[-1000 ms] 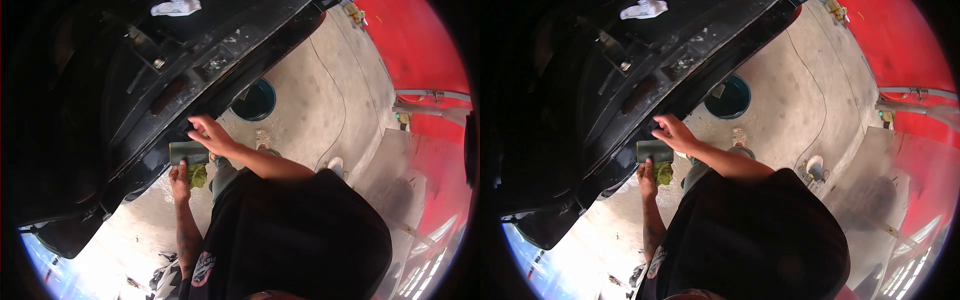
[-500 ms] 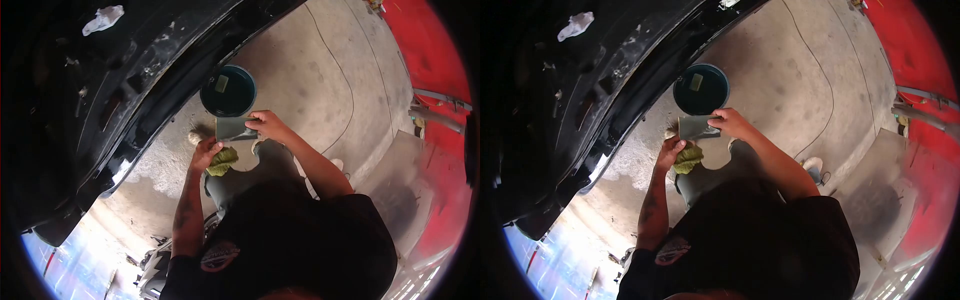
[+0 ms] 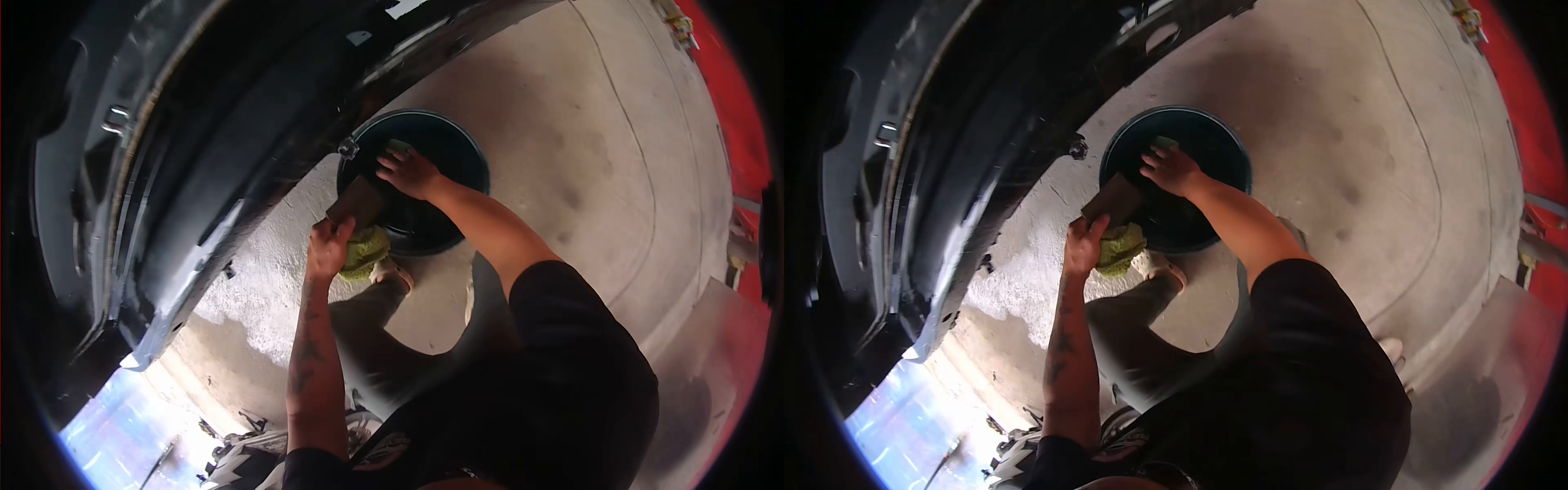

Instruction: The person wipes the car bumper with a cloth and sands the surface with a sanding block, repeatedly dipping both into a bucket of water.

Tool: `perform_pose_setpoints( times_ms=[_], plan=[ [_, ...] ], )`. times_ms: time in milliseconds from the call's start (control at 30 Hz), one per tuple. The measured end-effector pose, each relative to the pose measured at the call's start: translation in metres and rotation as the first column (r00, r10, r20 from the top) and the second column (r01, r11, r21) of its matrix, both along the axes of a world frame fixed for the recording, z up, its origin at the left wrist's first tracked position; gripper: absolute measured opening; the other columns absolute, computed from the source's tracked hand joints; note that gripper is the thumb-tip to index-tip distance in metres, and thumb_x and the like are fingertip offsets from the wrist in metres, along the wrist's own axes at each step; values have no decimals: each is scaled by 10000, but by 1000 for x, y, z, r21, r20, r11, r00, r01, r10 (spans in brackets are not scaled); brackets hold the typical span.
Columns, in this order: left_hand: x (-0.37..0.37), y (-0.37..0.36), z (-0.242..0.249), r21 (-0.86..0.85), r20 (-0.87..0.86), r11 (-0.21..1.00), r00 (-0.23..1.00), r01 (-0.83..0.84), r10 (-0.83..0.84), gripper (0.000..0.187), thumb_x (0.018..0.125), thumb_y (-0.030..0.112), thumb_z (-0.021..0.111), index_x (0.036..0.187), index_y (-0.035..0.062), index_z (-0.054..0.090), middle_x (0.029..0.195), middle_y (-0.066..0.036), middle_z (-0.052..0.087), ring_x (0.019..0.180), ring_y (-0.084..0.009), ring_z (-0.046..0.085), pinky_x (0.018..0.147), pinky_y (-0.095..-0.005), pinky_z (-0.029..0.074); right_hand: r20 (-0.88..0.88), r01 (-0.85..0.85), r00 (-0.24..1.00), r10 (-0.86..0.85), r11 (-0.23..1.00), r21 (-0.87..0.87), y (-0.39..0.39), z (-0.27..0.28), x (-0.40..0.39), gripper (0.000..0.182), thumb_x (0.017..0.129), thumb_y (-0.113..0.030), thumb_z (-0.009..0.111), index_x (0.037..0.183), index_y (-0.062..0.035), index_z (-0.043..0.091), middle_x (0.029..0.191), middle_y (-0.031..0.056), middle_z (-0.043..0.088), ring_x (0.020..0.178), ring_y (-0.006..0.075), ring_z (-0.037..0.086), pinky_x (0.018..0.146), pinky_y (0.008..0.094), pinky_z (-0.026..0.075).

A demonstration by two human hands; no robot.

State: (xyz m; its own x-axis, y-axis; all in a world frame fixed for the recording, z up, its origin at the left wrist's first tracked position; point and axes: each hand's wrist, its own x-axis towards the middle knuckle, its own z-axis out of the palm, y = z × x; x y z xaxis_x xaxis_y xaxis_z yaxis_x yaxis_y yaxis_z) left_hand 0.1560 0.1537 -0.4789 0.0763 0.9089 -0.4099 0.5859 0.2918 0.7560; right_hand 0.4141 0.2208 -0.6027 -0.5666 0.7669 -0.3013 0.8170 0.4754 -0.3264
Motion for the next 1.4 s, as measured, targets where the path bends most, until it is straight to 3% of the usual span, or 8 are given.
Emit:
perform_pose_setpoints(
  times_ms=[167,367,533,900,1067,1167,1267,1400],
  plan=[
    [24,14,-21,173,33,980,995,-97,93,418,956,367,681,1054,-36,734,916,-280,734,905,-394,744,797,-436,540,293,-265,930,220,957,121,51,-66,1,407,1064,-290,506,1446,-157,543,1521,130,544,1462,363,459,1258,457,331],
    [46,20,-25,209,-217,977,971,-51,97,407,958,394,659,1038,4,746,920,-280,727,943,-472,714,818,-516,547,-507,478,676,-535,841,-252,7,9,43,548,914,-283,751,1370,-95,513,1361,236,601,1321,439,546,1135,475,432],
    [86,18,-21,341,-80,940,996,-14,44,376,966,379,641,1082,36,744,905,-264,726,928,-483,705,818,-527,550,-844,347,423,-329,920,-185,-48,62,18,635,919,-182,743,1471,-51,459,1339,214,532,1283,372,541,1126,432,419],
    [113,21,-23,393,376,919,909,19,-180,347,1001,253,722,1236,0,684,1231,-162,712,1159,-270,675,996,-389,513,-782,44,-5,-623,781,-623,-58,60,62,536,894,-88,658,1425,-72,579,1278,116,612,1302,263,539,1105,390,430],
    [113,19,-43,145,667,986,744,-85,-33,470,918,126,831,1270,49,528,1187,-93,659,1147,-182,626,993,-341,506,-841,118,202,-501,865,-487,-58,44,66,508,893,-248,772,1369,-111,656,1476,190,521,1433,313,457,1201,421,335],
    [105,24,-42,139,554,990,827,23,-97,489,892,180,861,1224,64,521,1144,-87,652,1082,-154,627,957,-319,512,-836,163,355,-418,908,-385,-53,51,72,607,843,-412,865,1330,-111,665,1584,250,392,1526,381,357,1243,435,284],
    [99,28,-55,140,474,988,872,65,-125,511,884,240,871,1238,58,550,1155,-98,675,1085,-174,653,957,-338,524,-734,54,350,-582,795,-604,-49,68,72,459,905,-299,809,1281,-81,662,1318,138,635,1266,257,587,1093,404,449],
    [103,32,-59,117,396,987,906,113,-151,543,912,254,844,1343,47,587,1146,-133,734,1104,-205,694,966,-364,540,-602,-13,42,-798,602,-799,-59,35,72,362,951,-230,738,1270,-79,657,1186,56,674,1101,162,616,943,352,507]
  ],
)
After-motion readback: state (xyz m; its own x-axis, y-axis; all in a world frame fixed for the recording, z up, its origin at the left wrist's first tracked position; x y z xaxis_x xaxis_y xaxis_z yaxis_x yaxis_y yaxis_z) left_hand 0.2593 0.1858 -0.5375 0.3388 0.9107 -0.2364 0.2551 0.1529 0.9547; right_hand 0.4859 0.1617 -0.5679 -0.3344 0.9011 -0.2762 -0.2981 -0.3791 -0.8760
